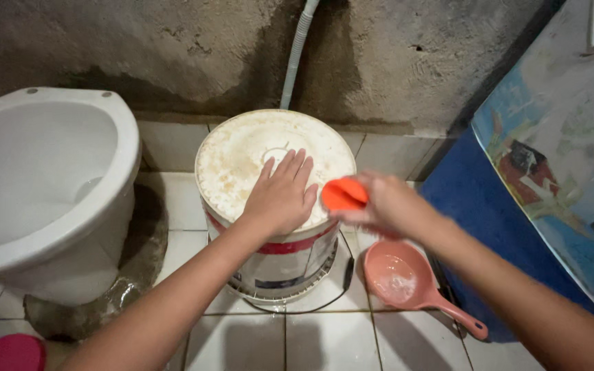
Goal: The person scrubs the exterior of a white plastic bucket with an orange sponge, rotating it to clean the sides and top. They rinse the bucket using a handheld shower hose and continue scrubbing the surface.
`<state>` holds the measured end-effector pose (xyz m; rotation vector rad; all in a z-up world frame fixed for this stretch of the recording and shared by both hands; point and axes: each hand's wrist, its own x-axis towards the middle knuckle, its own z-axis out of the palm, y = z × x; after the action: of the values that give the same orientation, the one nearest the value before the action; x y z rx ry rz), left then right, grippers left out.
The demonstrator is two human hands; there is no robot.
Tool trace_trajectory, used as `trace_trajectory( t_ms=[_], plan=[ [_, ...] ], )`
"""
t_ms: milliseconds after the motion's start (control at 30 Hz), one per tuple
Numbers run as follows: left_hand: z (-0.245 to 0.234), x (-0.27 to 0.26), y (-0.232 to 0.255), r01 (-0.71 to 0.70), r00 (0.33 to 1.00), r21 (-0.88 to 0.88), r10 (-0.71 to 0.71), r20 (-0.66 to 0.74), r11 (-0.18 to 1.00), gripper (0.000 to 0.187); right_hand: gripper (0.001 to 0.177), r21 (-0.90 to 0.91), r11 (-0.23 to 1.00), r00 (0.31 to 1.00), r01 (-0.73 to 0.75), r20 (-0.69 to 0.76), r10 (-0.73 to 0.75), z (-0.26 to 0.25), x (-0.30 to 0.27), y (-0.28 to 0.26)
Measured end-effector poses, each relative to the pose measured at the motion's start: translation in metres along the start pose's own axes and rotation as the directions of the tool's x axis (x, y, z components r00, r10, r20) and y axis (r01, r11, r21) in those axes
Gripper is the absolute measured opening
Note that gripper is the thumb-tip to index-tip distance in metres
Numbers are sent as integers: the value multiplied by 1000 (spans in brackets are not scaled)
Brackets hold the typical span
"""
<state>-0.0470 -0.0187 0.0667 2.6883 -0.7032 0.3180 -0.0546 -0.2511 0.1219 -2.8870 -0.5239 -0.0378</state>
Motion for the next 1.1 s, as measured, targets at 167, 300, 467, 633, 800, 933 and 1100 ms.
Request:
trace_trajectory(
  t_ms=[167,300,467,633,800,933,1100],
  plan=[
    [0,-1,5,-8,999,19,8,47,1000,64,72,-26,991,985,-135,-115,131,-13,37,20],
    [-3,-2,4,20,998,10,-21,58,1000,66,72,-44,994,980,-98,-177,89,-16,64,14],
    [-2,-4,1,13,1000,-1,-13,25,1000,66,69,-105,994,999,-19,32,23,-7,2,-15],
    [1,-2,5,-4,1000,4,4,7,1000,65,70,-186,964,974,-191,88,210,-16,30,3],
    [-3,-3,2,22,1000,9,-22,13,1000,65,75,-79,987,962,-140,-248,117,-9,87,22],
    [-4,-4,1,12,1000,-28,-12,-4,1000,66,68,-32,998,997,-56,-55,55,-5,40,8],
    [-3,-3,5,27,999,4,-27,36,1000,65,76,-101,995,998,0,-55,-6,-6,-1,-2]
  ],
)
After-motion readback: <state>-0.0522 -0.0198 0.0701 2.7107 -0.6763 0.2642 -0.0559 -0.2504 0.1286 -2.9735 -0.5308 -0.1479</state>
